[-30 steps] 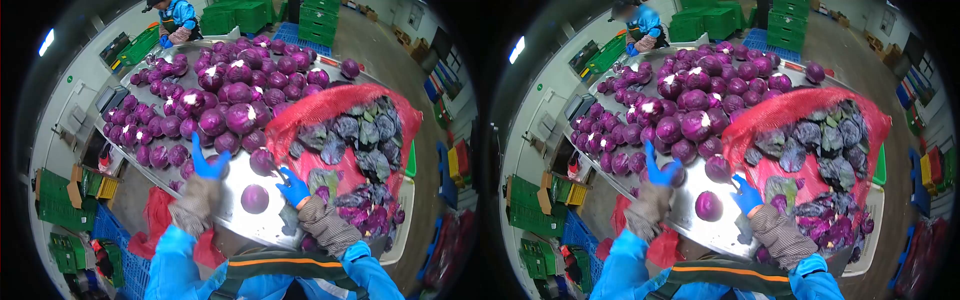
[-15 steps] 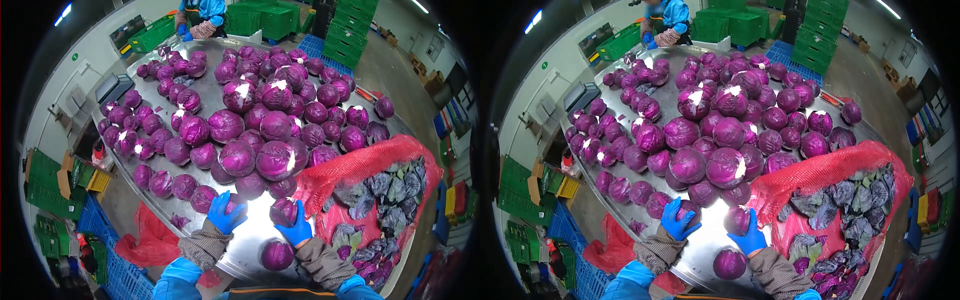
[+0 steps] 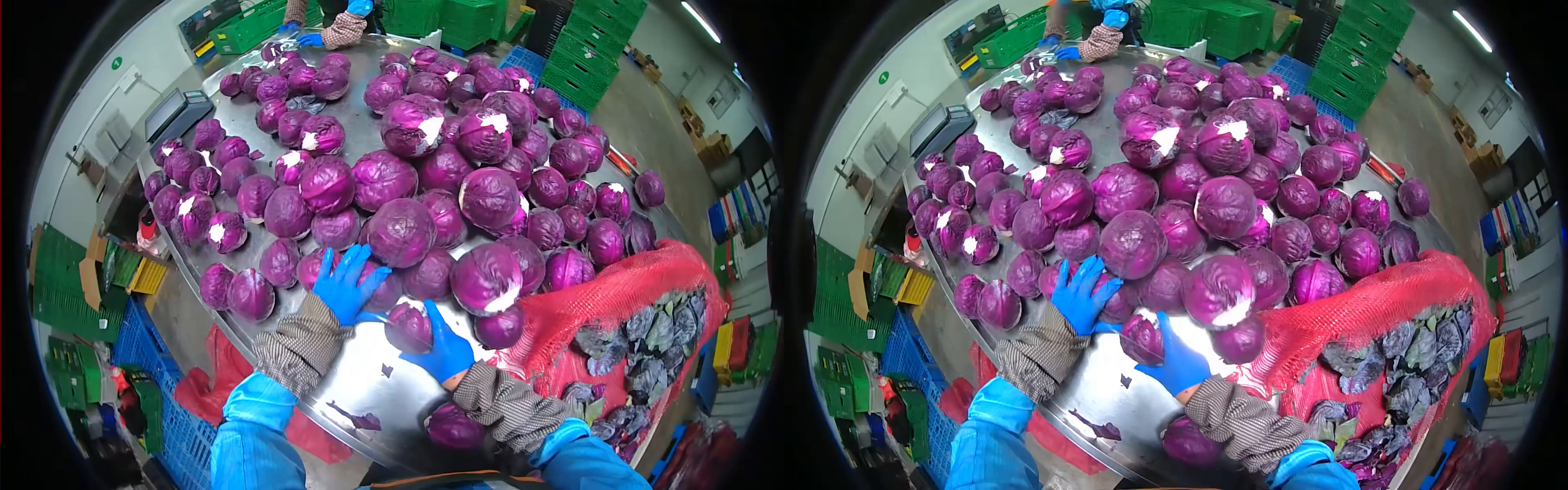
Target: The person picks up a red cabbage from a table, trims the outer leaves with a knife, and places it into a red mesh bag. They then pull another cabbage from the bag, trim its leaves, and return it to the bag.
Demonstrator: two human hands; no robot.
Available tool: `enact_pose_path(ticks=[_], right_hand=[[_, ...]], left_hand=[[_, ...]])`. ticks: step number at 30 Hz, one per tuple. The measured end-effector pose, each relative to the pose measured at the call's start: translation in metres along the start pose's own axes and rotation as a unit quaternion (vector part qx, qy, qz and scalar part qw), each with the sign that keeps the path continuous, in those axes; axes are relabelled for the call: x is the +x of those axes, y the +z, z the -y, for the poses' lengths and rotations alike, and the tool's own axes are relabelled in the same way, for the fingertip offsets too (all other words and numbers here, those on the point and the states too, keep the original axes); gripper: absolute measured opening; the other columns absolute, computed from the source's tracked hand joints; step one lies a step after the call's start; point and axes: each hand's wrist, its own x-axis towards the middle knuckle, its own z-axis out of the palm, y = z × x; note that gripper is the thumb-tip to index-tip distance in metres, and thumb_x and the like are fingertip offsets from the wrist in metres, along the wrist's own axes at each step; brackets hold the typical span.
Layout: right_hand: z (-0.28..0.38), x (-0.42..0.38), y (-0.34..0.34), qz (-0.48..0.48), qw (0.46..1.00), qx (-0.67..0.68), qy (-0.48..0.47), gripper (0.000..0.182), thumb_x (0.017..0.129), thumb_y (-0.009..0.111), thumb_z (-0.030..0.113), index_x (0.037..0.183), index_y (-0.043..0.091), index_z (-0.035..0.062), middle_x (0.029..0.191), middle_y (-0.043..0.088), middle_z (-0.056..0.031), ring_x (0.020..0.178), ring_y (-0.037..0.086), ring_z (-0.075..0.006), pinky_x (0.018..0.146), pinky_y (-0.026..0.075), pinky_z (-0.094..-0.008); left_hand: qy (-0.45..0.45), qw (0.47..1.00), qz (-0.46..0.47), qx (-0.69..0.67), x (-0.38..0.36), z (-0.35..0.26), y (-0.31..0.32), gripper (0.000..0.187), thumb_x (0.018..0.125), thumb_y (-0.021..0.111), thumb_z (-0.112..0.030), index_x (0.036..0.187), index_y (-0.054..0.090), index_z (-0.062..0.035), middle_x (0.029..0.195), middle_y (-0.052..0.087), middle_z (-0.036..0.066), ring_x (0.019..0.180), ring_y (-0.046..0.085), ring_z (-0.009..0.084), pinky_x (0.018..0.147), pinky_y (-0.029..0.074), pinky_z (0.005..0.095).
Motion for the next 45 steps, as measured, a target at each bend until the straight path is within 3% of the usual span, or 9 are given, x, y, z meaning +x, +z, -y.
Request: enact_pose_path(ticks=[5,7,10,14,15,23,28,39,45], right_hand=[[0.017,0.057,0.030,-0.026,0.992,0.118,-0.021,0.097,0.066,0.074,0.039,0.139,0.016,0.0105,0.120,0.050,-0.0240,0.104,0.054,-0.0382,0.086,0.045,-0.0412],[0.047,0.075,0.023,0.008,0.993,0.113,0.042,0.096,0.067,0.074,0.039,0.139,0.017,0.0100,0.121,0.049,-0.0249,0.107,0.052,-0.0386,0.088,0.043,-0.0411],[0.055,0.081,0.026,0.028,0.982,0.174,0.069,0.095,0.068,0.073,0.040,0.138,0.018,0.0086,0.120,0.049,-0.0255,0.108,0.052,-0.0385,0.090,0.042,-0.0408],[0.074,0.032,-0.047,-0.003,0.972,0.235,0.004,0.082,0.075,0.070,0.034,0.136,0.023,0.0056,0.114,0.055,-0.0218,0.101,0.058,-0.0266,0.084,0.046,-0.0333],[0.063,0.016,-0.061,-0.049,0.973,0.223,-0.025,0.079,0.076,0.069,0.031,0.136,0.024,0.0046,0.112,0.056,-0.0215,0.099,0.059,-0.0240,0.083,0.046,-0.0319],[-0.044,-0.091,-0.100,-0.142,0.978,0.034,0.148,0.091,0.069,0.074,0.029,0.139,0.018,0.0119,0.107,0.059,-0.0227,0.092,0.062,-0.0318,0.077,0.050,-0.0371],[-0.071,-0.092,-0.100,-0.161,0.971,-0.018,0.176,0.109,0.062,0.078,0.032,0.141,0.005,0.0169,0.106,0.058,-0.0242,0.092,0.060,-0.0398,0.079,0.049,-0.0418],[-0.069,-0.046,-0.080,-0.140,0.972,0.102,0.158,0.109,0.061,0.079,0.038,0.140,0.008,0.0124,0.111,0.056,-0.0222,0.094,0.060,-0.0352,0.077,0.050,-0.0404],[-0.048,-0.002,-0.041,-0.110,0.988,0.043,0.100,0.107,0.066,0.075,0.041,0.140,0.004,0.0089,0.087,0.064,-0.0189,0.072,0.065,-0.0335,0.063,0.052,-0.0386]], left_hand=[[-0.139,0.969,0.173,0.106,0.023,0.063,-0.040,0.101,0.058,0.056,-0.074,0.139,0.027,-0.0205,0.144,0.024,0.012,0.134,0.018,0.0326,0.104,0.006,0.0609],[-0.347,0.917,0.137,0.142,0.022,0.094,-0.060,0.102,0.060,0.059,-0.071,0.141,0.021,-0.0210,0.146,0.017,0.012,0.136,0.011,0.0322,0.104,0.004,0.0614],[-0.424,0.884,0.146,0.130,0.016,0.115,-0.090,0.100,0.062,0.064,-0.065,0.140,0.023,-0.0179,0.144,0.022,0.014,0.134,0.016,0.0353,0.105,0.012,0.0581],[-0.367,0.917,-0.143,-0.067,-0.009,0.057,-0.106,0.087,0.067,0.073,-0.043,0.134,0.031,-0.0072,0.132,0.037,0.023,0.123,0.030,0.0432,0.101,0.026,0.0506],[-0.321,0.843,-0.324,-0.285,0.009,0.003,-0.101,0.087,0.066,0.075,-0.039,0.132,0.032,-0.0025,0.126,0.041,0.023,0.118,0.036,0.0407,0.099,0.029,0.0490],[-0.120,0.962,-0.185,-0.159,0.015,-0.142,-0.050,0.091,0.066,0.055,-0.071,0.125,0.046,-0.0025,0.136,0.031,0.026,0.126,0.029,0.0403,0.100,0.023,0.0535],[-0.058,0.988,0.104,-0.100,0.052,-0.112,-0.018,0.089,0.055,0.054,-0.077,0.134,0.033,-0.0398,0.148,0.015,0.009,0.136,0.004,0.0342,0.097,0.004,0.0697],[0.024,0.998,0.012,0.056,0.051,-0.051,0.040,0.070,0.066,0.046,-0.074,0.124,0.048,-0.0372,0.138,0.033,0.005,0.129,0.023,0.0350,0.096,0.020,0.0632],[-0.006,0.997,-0.007,0.071,0.063,0.035,0.028,0.071,0.062,0.055,-0.069,0.125,0.043,-0.0395,0.142,0.028,0.014,0.131,0.025,0.0338,0.097,0.008,0.0688]])
